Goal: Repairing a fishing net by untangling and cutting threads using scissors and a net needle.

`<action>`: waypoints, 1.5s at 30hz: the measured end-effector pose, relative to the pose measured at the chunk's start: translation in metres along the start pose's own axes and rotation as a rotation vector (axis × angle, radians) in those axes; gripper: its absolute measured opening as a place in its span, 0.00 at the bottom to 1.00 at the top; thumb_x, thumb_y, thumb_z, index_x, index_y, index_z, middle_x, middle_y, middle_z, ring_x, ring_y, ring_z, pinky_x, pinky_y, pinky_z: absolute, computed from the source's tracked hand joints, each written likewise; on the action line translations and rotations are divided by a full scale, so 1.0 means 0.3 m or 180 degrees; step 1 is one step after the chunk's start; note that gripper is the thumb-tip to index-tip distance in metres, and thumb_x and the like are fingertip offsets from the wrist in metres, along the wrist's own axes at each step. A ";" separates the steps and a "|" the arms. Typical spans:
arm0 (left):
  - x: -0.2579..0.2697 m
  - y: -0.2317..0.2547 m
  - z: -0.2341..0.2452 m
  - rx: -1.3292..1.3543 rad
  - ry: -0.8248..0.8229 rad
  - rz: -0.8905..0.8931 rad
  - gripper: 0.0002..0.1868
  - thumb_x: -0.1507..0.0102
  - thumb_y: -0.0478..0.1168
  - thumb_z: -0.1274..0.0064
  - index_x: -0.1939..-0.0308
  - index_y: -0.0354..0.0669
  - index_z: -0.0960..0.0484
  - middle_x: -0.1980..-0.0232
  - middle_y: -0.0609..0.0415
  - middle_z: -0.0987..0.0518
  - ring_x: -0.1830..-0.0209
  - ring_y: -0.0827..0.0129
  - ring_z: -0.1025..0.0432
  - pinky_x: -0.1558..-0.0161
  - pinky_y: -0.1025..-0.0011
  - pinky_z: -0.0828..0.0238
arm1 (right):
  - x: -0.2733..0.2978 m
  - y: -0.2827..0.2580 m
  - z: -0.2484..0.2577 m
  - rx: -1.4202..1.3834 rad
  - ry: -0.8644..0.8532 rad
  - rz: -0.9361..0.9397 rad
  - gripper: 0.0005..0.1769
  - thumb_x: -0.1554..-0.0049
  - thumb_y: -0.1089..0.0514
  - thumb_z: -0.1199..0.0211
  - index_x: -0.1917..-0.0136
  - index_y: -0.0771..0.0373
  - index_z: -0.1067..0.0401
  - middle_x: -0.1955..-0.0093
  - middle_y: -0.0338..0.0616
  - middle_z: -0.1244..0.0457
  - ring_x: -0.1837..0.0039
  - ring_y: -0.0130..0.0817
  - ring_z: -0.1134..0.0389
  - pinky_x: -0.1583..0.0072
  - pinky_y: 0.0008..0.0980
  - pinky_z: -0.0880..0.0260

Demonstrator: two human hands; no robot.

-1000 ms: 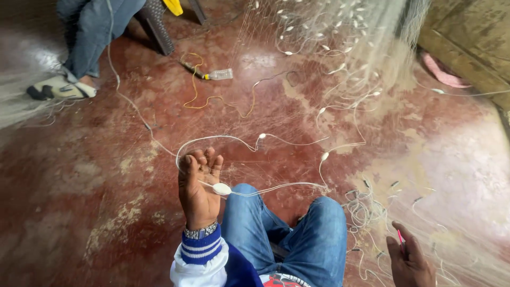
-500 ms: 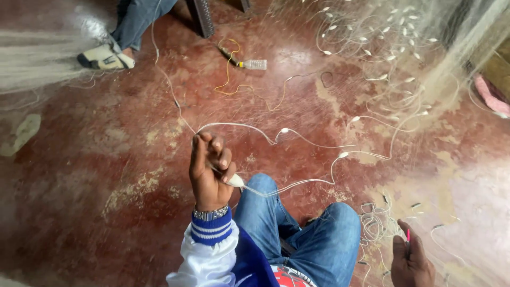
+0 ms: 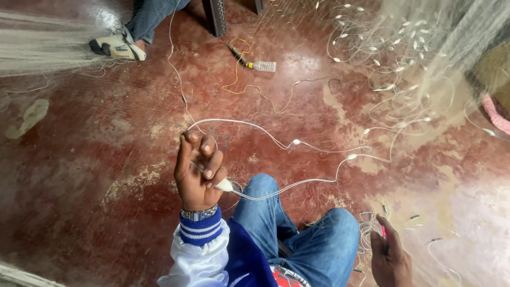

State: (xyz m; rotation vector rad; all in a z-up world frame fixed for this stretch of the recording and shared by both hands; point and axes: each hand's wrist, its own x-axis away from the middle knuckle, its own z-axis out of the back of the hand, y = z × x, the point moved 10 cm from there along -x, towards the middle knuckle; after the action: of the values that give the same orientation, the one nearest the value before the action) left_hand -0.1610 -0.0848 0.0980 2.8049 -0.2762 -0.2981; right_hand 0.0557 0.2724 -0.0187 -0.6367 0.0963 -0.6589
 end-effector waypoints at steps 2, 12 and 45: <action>0.005 0.003 -0.016 0.0027 -0.0098 -0.0011 0.11 0.32 0.46 0.66 0.59 0.48 0.29 0.66 0.55 0.34 0.83 0.78 0.46 0.89 0.87 0.54 | 0.010 -0.011 -0.008 -0.0059 -0.0093 -0.0157 0.24 0.47 0.51 0.49 0.36 0.39 0.39 0.78 0.41 0.50 0.73 0.35 0.48 0.60 0.34 0.41; 0.023 0.032 -0.036 -0.0024 -0.0257 -0.0022 0.13 0.31 0.45 0.67 0.59 0.46 0.27 0.66 0.55 0.34 0.83 0.79 0.47 0.88 0.88 0.53 | 0.004 -0.081 0.013 -0.3370 -0.0271 0.0459 0.30 0.52 0.73 0.58 0.34 0.72 0.48 0.74 0.38 0.53 0.70 0.26 0.53 0.63 0.24 0.52; -0.061 -0.146 0.421 -0.0752 0.1189 0.0304 0.13 0.37 0.48 0.58 0.53 0.49 0.27 0.61 0.54 0.23 0.64 0.67 0.26 0.71 0.75 0.28 | -0.024 -0.412 -0.025 -0.5044 -0.1241 0.1233 0.08 0.45 0.65 0.50 0.54 0.73 0.40 0.75 0.41 0.55 0.73 0.28 0.53 0.71 0.23 0.59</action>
State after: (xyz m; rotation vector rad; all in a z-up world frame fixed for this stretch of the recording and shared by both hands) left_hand -0.2013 -0.0752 -0.0305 2.5383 -0.2663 0.2025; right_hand -0.0191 0.1975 0.0463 -2.1845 0.3774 0.0672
